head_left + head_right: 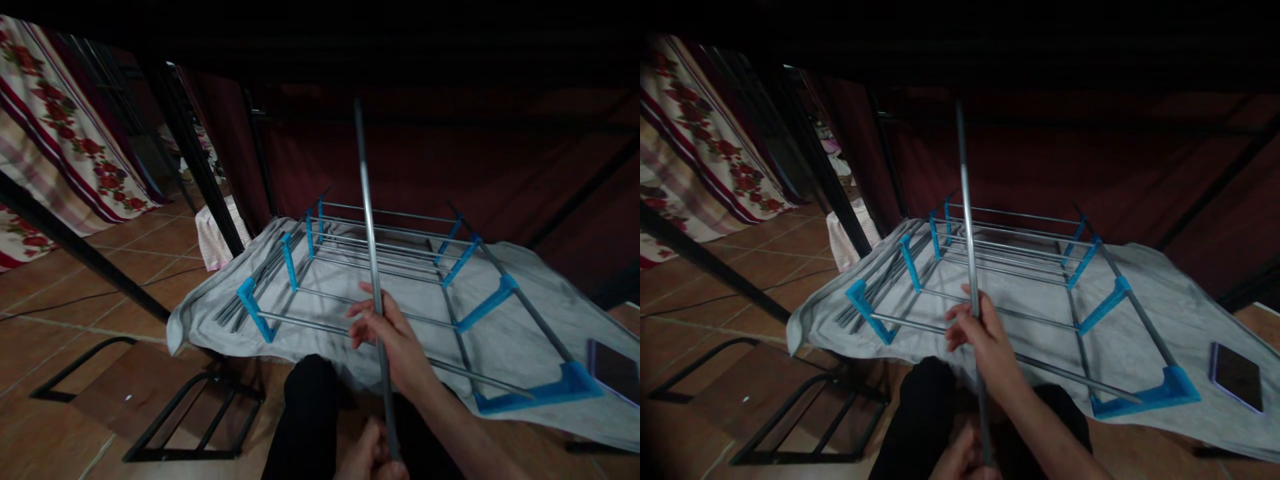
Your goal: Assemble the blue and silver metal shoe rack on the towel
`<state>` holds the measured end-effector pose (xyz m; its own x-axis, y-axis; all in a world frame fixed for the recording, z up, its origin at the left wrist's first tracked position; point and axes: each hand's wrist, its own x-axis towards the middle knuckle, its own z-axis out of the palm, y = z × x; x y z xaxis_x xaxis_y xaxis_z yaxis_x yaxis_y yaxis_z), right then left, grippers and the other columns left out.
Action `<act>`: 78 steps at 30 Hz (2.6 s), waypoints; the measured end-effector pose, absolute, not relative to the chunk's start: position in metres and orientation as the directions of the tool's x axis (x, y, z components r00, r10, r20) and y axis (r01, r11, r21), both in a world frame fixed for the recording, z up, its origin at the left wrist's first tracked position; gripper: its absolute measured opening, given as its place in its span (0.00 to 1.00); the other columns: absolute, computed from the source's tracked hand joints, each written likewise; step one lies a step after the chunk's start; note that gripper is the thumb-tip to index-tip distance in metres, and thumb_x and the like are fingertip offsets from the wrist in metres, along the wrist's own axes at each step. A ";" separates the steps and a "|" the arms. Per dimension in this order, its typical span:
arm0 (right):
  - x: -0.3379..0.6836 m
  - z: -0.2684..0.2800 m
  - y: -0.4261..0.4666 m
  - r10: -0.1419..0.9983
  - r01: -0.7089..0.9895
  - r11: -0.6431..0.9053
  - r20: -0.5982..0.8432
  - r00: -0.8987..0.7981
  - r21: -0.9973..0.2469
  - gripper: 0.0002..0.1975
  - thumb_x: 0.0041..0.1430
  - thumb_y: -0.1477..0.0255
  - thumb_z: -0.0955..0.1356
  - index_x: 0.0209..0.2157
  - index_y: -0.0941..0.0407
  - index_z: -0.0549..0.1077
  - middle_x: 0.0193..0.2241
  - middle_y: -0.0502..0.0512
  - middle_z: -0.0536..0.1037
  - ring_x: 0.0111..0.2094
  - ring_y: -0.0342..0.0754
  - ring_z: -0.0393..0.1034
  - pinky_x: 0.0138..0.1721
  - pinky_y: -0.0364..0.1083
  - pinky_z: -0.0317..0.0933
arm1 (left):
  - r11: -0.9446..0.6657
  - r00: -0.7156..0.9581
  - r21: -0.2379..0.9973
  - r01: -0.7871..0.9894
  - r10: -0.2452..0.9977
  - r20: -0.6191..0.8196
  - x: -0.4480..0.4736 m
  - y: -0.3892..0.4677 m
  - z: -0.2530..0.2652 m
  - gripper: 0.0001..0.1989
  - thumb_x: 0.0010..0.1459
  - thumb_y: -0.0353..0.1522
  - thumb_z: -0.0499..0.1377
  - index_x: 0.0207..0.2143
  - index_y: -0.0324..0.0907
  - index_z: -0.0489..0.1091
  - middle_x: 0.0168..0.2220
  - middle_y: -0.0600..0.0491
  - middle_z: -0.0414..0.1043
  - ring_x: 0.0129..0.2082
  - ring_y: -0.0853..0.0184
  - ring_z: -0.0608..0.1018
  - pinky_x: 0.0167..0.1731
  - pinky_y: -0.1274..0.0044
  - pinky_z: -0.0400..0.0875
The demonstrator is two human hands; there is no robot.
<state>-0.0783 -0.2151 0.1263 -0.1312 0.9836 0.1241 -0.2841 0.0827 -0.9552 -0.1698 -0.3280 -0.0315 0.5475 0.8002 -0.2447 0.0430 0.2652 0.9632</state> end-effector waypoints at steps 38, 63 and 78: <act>-0.020 0.049 -0.002 0.886 0.800 0.456 0.115 -0.449 -0.389 0.15 0.68 0.60 0.54 0.41 0.50 0.66 0.33 0.51 0.75 0.33 0.49 0.69 0.33 0.44 0.54 | -0.410 -0.773 0.900 0.151 0.518 0.366 -0.308 0.002 -0.005 0.13 0.55 0.31 0.60 0.44 0.42 0.72 0.46 0.47 0.74 0.48 0.61 0.75 0.53 0.69 0.67; -0.013 -0.019 -0.032 0.853 0.847 0.459 -0.131 -0.505 -0.269 0.18 0.71 0.65 0.51 0.37 0.52 0.67 0.34 0.51 0.77 0.35 0.48 0.73 0.34 0.45 0.56 | -0.181 -0.711 0.921 -0.345 0.691 -0.130 -0.315 0.006 -0.055 0.10 0.47 0.25 0.57 0.34 0.39 0.75 0.31 0.52 0.75 0.31 0.69 0.73 0.39 0.73 0.66; -0.010 -0.015 -0.024 0.858 0.853 0.463 -0.122 -0.500 -0.241 0.18 0.71 0.64 0.51 0.36 0.52 0.67 0.33 0.51 0.77 0.35 0.48 0.72 0.33 0.45 0.54 | -0.166 -0.688 0.941 -0.295 0.720 -0.088 -0.308 0.003 -0.055 0.05 0.51 0.30 0.58 0.31 0.44 0.73 0.29 0.52 0.73 0.27 0.67 0.70 0.34 0.71 0.64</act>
